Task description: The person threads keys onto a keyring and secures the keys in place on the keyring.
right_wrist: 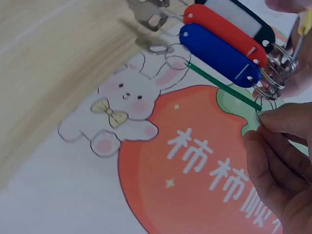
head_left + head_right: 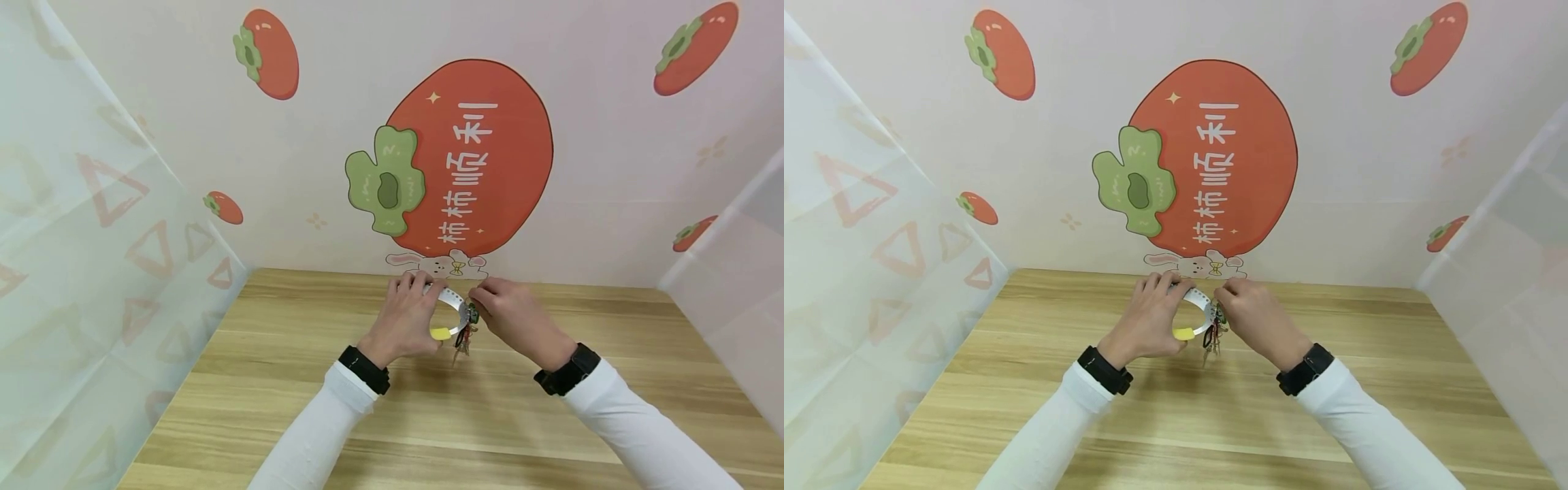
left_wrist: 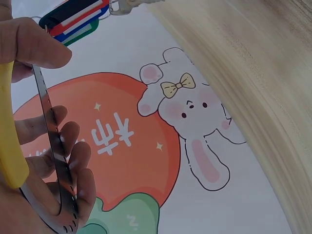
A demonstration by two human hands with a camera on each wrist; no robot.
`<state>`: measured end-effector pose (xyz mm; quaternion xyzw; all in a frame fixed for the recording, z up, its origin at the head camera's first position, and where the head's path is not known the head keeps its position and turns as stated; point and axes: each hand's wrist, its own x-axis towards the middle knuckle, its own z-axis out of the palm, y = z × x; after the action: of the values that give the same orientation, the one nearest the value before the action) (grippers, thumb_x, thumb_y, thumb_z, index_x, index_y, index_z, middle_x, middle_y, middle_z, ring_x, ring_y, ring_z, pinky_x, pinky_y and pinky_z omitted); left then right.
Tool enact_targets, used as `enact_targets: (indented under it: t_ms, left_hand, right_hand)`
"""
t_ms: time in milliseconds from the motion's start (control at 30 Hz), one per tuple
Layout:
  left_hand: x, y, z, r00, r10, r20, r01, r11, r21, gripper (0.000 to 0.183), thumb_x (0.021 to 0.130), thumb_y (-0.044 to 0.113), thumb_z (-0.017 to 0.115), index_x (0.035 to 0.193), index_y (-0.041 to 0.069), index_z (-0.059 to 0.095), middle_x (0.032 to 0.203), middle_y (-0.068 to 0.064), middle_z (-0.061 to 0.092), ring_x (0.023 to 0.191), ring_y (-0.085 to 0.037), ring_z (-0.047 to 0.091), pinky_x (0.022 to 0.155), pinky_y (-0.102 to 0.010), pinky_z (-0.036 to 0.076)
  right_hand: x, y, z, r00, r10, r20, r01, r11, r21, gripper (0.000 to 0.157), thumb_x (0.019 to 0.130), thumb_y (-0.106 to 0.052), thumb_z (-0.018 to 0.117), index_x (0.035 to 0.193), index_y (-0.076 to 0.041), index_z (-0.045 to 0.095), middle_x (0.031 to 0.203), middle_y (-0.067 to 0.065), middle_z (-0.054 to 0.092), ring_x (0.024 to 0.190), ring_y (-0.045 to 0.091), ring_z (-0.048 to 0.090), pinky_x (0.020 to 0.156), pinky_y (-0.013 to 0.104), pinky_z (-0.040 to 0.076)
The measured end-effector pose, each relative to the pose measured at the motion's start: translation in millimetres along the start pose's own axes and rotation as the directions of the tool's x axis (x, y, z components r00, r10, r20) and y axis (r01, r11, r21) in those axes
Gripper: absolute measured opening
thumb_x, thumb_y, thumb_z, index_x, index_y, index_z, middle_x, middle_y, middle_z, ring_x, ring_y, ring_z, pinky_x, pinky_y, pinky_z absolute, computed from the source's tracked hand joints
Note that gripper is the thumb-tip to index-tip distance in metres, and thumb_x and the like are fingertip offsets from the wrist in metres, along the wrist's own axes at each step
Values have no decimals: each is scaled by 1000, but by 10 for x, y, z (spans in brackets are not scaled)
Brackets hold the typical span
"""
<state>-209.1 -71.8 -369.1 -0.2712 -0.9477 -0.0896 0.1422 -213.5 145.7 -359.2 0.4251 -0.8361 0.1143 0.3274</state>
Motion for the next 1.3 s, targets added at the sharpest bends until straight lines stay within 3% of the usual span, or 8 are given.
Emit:
enact_targets:
  t_ms: [267,633,733,833,933,1033,1133,1300]
  left_hand:
    - [-24,7,19,1000,19,5,-19,999,30,89,59,39,89,138,16,55,132,-10,51,123,-30,45,99,-50,39]
    - [-36,24,15,1000,18,10,-18,1000,10,85,58,35,86,136,17,57,133,-10,52,125,-31,45,98,-51,39]
    - [-40,14,14,1000,13,15,-13,1000,-3,85,58,32,85,137,17,57,135,-10,51,125,-30,44,98,-51,39]
    - [-40,4,9,1000,2,24,-2,1000,-11,87,59,30,85,139,17,56,136,-10,50,125,-30,43,99,-51,39]
    - [-35,5,2,1000,-3,30,3,1000,-1,88,59,31,85,140,17,55,137,-10,50,126,-30,43,99,-51,39]
    - [-34,9,3,1000,-4,30,4,1000,5,88,58,32,86,140,17,55,136,-11,50,125,-30,43,99,-51,38]
    - [-33,13,6,1000,4,30,-4,1000,0,87,59,32,86,138,17,56,135,-11,50,125,-30,43,100,-51,38]
    - [-30,13,6,999,27,38,-26,1000,-10,83,60,33,86,137,16,58,133,-10,52,126,-31,43,102,-53,37]
  right_hand:
    - [19,12,2,989,-118,87,124,990,-69,24,69,15,82,88,2,75,82,10,70,72,23,67,65,33,58]
    - [-11,87,49,989,-111,99,102,991,87,29,70,15,82,92,-3,77,83,5,70,73,17,68,65,31,57]
    - [-21,72,54,993,-64,104,55,994,94,25,72,9,85,92,-3,77,84,4,70,73,17,68,65,30,58]
    - [-28,40,53,991,49,123,-61,994,92,18,76,1,86,91,-3,77,82,4,70,70,15,66,64,30,56]
    - [-23,-4,53,974,176,144,-190,978,91,11,80,-4,84,89,-4,77,79,2,69,67,14,64,61,31,54]
    - [-2,-42,47,958,238,158,-253,964,82,8,81,-3,83,86,-4,77,75,1,69,64,13,63,59,32,52]
    - [18,-48,56,966,209,152,-218,975,47,8,80,1,82,83,-4,77,72,1,68,62,13,63,57,32,52]
    - [9,21,85,993,5,115,-3,1000,-18,18,73,10,83,80,-5,75,70,2,67,61,15,64,55,29,53]
